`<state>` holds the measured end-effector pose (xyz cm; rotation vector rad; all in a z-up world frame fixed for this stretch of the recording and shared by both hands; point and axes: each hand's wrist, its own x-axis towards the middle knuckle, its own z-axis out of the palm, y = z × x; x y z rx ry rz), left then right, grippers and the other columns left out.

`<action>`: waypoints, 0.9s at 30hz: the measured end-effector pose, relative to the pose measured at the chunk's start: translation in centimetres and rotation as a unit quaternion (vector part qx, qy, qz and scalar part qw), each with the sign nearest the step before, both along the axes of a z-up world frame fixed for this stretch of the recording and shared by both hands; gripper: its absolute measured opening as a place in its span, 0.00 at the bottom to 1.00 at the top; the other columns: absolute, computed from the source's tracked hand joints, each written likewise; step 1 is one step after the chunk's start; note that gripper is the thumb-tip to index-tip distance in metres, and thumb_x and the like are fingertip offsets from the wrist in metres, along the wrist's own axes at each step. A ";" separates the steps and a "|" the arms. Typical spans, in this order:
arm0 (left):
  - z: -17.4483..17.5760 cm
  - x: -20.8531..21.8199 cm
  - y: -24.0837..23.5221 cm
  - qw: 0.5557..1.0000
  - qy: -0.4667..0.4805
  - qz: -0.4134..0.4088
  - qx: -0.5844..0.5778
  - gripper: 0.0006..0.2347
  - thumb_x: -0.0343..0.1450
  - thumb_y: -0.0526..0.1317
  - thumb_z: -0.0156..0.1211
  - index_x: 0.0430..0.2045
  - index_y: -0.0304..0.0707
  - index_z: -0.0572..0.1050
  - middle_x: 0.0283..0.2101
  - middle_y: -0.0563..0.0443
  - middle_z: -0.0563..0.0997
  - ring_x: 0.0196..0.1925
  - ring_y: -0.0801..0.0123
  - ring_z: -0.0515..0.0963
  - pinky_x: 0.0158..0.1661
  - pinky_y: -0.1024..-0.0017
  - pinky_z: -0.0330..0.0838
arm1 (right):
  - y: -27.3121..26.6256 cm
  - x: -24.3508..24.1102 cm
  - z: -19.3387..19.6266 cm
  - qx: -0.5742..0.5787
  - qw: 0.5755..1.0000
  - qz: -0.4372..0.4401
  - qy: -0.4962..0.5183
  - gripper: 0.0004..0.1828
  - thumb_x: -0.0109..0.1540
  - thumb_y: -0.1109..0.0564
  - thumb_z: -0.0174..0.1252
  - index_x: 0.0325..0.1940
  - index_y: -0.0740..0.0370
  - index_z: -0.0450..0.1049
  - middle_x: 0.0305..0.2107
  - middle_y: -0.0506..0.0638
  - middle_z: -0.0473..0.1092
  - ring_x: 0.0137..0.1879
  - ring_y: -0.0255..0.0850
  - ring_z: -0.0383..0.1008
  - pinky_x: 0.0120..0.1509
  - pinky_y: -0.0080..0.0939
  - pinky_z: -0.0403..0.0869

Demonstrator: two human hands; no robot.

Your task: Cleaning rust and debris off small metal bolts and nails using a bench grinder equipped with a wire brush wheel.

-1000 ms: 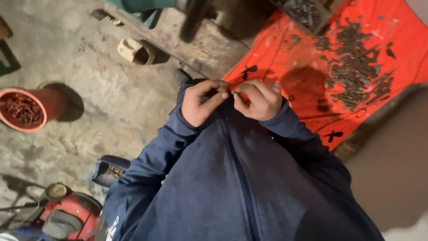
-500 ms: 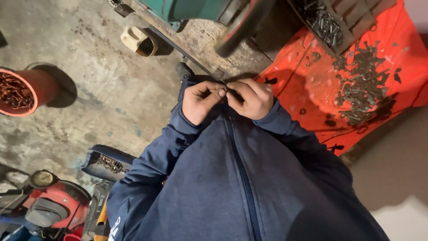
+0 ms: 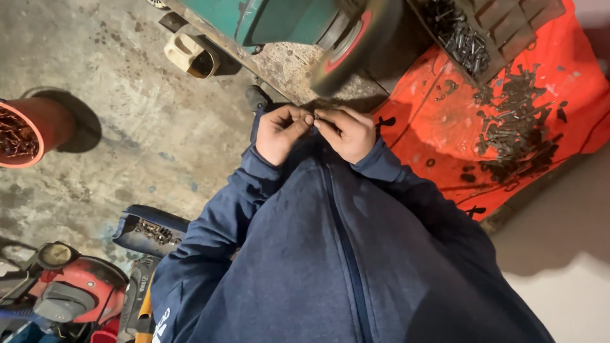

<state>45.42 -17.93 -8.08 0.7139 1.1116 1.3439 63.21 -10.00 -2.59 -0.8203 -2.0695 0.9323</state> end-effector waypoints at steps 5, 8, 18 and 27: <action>0.1 -0.2 1.3 0.999 -0.026 -0.037 -0.009 0.05 0.76 0.34 0.63 0.37 0.28 0.79 0.34 0.54 0.83 0.35 0.79 0.78 0.39 0.79 0.72 | 0.8 0.6 0.0 0.016 1.000 -0.003 -0.016 0.09 0.61 0.65 0.71 0.44 0.68 0.80 0.37 0.56 0.79 0.35 0.41 0.80 0.38 0.37 0.76; 0.6 -0.4 1.3 0.995 -0.077 -0.062 -0.031 0.05 0.75 0.34 0.63 0.37 0.28 0.79 0.33 0.53 0.82 0.34 0.77 0.79 0.38 0.78 0.74 | 0.9 0.8 -0.1 0.014 1.000 0.015 -0.001 0.09 0.61 0.65 0.71 0.43 0.68 0.79 0.37 0.55 0.78 0.34 0.41 0.79 0.38 0.37 0.76; -0.5 -1.3 0.8 0.970 -0.191 -0.117 -0.096 0.06 0.75 0.35 0.64 0.40 0.35 0.75 0.37 0.53 0.81 0.36 0.74 0.83 0.37 0.75 0.79 | 1.2 1.2 -3.5 -0.080 0.989 0.097 0.081 0.07 0.63 0.65 0.68 0.43 0.65 0.76 0.38 0.54 0.76 0.42 0.42 0.80 0.45 0.37 0.77; -0.7 -1.3 2.4 0.953 -0.277 -0.107 -0.067 0.03 0.76 0.34 0.60 0.39 0.36 0.72 0.34 0.53 0.78 0.33 0.74 0.79 0.33 0.73 0.75 | 0.1 0.0 -7.9 -0.405 0.890 0.039 0.205 0.05 0.66 0.63 0.62 0.47 0.64 0.75 0.31 0.46 0.73 0.32 0.28 0.70 0.35 0.28 0.69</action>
